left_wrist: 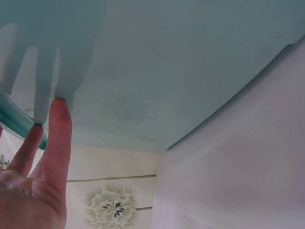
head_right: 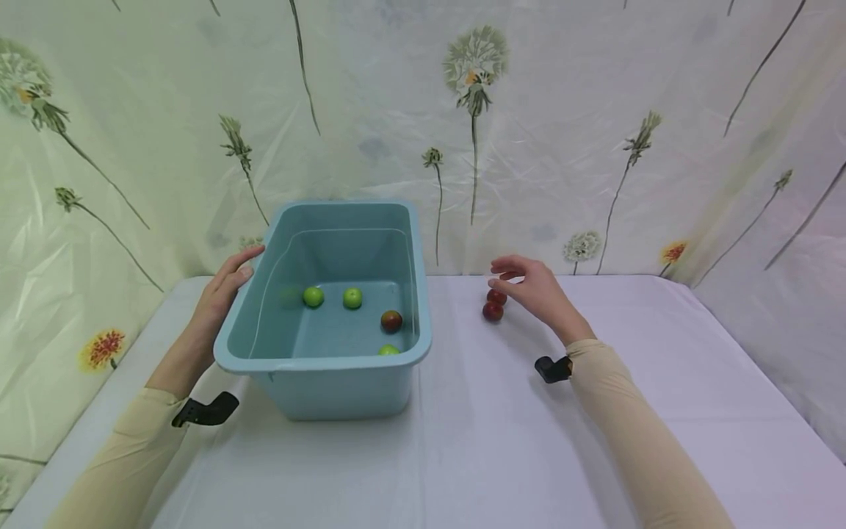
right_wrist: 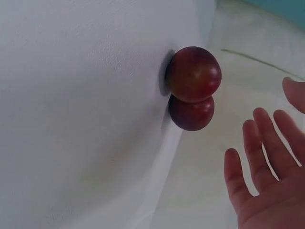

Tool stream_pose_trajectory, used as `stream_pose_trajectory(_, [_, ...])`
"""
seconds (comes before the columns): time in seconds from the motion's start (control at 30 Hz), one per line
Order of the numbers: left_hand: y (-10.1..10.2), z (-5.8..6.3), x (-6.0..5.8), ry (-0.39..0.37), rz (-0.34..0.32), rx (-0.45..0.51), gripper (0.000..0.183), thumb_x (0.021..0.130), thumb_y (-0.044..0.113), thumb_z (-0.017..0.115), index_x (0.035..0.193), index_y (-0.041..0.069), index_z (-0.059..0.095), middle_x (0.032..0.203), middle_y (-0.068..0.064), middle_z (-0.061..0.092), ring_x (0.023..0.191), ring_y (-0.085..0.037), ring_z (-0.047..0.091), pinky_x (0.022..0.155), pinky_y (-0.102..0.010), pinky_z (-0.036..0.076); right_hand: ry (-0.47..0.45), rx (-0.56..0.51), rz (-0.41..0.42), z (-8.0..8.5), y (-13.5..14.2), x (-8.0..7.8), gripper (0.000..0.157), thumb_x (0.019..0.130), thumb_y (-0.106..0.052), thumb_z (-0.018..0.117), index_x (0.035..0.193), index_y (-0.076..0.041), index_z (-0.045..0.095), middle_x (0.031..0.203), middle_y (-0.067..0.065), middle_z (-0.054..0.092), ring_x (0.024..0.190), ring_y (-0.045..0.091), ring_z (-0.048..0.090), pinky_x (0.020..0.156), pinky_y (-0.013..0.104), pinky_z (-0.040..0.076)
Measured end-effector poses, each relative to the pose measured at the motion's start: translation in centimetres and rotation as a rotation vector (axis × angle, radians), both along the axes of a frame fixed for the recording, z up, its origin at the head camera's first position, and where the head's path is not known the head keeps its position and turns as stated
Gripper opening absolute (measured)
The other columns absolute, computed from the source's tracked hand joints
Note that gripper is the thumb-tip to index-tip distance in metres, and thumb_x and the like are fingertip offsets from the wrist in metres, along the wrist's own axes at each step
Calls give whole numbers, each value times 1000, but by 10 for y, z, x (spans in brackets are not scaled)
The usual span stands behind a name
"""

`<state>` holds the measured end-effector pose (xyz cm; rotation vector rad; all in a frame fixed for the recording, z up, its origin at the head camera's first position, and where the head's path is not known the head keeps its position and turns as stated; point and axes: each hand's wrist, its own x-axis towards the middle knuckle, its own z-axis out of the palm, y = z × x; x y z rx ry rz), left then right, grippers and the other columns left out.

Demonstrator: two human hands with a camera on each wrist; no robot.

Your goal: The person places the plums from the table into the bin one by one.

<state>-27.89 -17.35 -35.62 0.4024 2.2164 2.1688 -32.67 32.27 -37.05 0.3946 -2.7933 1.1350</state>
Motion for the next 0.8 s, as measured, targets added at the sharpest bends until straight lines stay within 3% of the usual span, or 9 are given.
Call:
stream_pose_trajectory(0.33, [0, 0, 1, -14, -10, 20, 49, 103, 43, 47, 149, 30, 40, 144, -8, 42, 123, -24, 47, 87, -29, 48, -105, 52, 4, -9, 10, -5, 45, 95, -26, 68, 134, -5, 56, 130, 17, 58, 117, 32, 54, 92, 50, 46])
stream_pose_trajectory(0.8, [0, 0, 0, -19, 3, 8, 49, 102, 45, 47, 149, 30, 41, 145, -7, 41, 123, -24, 47, 88, -30, 47, -147, 101, -9, -23, 18, -8, 48, 94, -28, 69, 133, -3, 57, 125, 16, 60, 118, 33, 52, 93, 49, 45])
